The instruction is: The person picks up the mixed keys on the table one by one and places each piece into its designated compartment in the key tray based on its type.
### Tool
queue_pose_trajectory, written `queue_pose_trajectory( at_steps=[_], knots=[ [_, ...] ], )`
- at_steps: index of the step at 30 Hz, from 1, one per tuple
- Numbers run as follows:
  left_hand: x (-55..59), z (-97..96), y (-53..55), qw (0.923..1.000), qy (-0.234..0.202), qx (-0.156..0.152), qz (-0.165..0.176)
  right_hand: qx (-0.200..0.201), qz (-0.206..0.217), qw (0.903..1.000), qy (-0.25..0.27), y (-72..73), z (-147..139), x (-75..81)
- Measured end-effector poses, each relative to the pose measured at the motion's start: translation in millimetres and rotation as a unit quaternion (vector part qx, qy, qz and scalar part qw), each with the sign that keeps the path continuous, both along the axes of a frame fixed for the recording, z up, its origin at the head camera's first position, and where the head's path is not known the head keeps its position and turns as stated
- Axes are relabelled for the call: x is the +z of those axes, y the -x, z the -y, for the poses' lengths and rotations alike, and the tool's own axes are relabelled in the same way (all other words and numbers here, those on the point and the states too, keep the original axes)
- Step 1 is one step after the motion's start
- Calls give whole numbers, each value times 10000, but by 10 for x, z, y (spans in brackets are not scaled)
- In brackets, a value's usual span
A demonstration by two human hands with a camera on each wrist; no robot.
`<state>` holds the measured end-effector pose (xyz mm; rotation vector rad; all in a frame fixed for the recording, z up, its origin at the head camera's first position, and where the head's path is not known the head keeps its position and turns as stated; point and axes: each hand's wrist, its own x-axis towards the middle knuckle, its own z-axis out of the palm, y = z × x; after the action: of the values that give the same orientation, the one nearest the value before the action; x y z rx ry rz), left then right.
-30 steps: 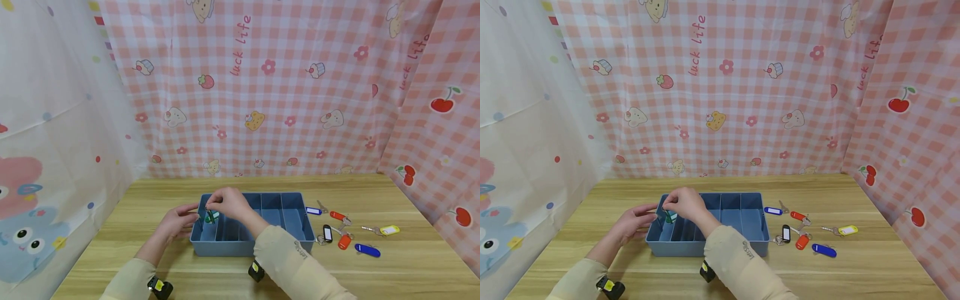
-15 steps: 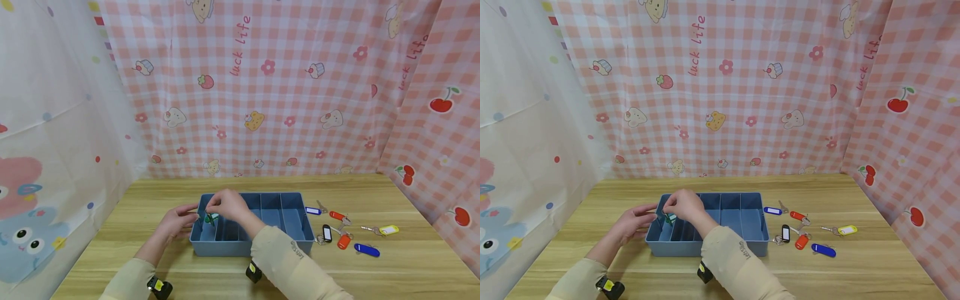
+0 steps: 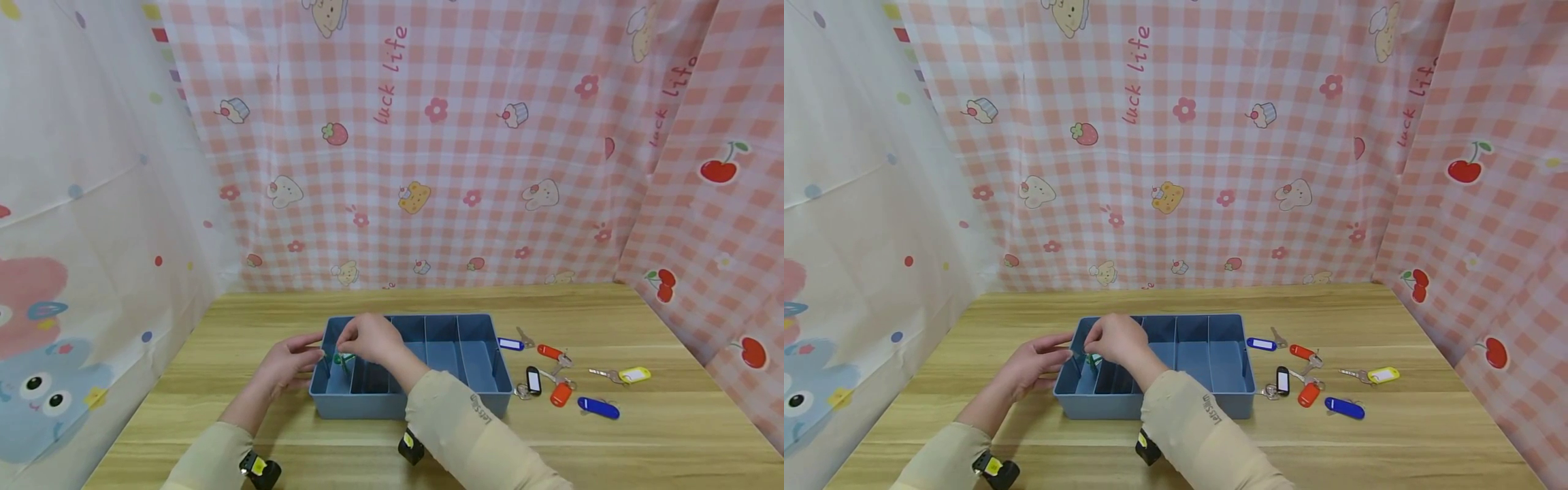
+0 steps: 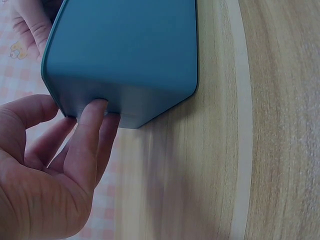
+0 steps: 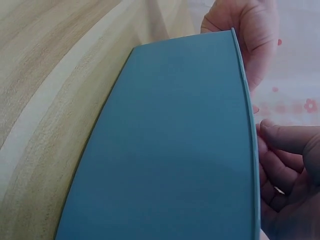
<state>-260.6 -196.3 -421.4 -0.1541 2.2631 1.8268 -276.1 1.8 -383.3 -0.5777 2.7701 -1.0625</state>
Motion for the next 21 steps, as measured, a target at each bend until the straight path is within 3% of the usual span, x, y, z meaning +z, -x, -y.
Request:
queue_pose_trajectory(
  at_steps=[21],
  knots=[
    [2,-3,-9,10000,84,22,-41,111,-99,9997,171,-145,-135,98]
  ],
)
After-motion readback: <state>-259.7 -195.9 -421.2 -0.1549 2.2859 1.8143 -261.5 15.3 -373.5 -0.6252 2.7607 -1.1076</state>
